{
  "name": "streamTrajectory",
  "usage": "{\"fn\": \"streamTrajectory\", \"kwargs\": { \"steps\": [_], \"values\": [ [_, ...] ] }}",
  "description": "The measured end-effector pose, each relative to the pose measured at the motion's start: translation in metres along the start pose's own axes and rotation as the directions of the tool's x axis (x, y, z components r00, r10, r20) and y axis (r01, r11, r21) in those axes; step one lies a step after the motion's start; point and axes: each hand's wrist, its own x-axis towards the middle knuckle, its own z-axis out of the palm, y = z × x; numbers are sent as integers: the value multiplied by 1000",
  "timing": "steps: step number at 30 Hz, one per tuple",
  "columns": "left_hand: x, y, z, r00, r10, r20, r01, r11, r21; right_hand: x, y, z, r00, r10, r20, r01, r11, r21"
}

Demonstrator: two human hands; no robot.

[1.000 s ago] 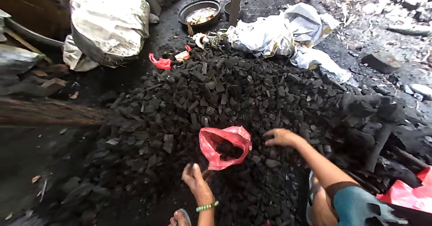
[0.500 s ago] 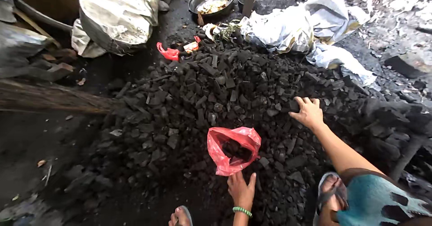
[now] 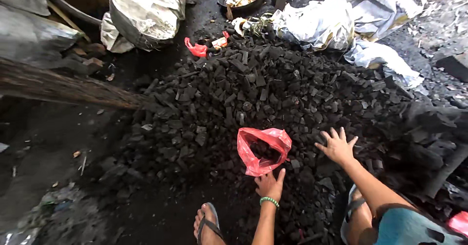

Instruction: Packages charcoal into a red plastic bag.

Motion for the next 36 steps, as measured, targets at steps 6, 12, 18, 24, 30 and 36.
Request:
{"fn": "streamTrajectory", "kwargs": {
  "steps": [6, 12, 18, 24, 30, 36],
  "values": [
    [-3, 1, 6, 1000, 9, 12, -10, 997, 71, -45, -31, 18, 972, -35, 230, 38, 999, -10],
    [-5, -15, 8, 998, 57, -20, -58, 995, -84, -85, -46, 74, 928, 50, 370, -266, 785, 560],
    [-14, -35, 34, 970, 70, -231, -171, 874, -455, -125, -56, 100, 959, -18, 282, -250, 408, 878],
    [-44, -24, 53, 927, -163, -339, -212, 520, -827, -150, -90, 83, 973, 21, 229, -228, 235, 945],
    [-76, -16, 59, 887, -199, -416, -347, 306, -887, -174, -98, 72, 991, 44, 129, -132, 81, 988],
    [-84, 5, 21, 846, -159, -508, -472, 219, -854, -165, -118, 28, 994, -60, 94, -98, -83, 992]
  ]
}}
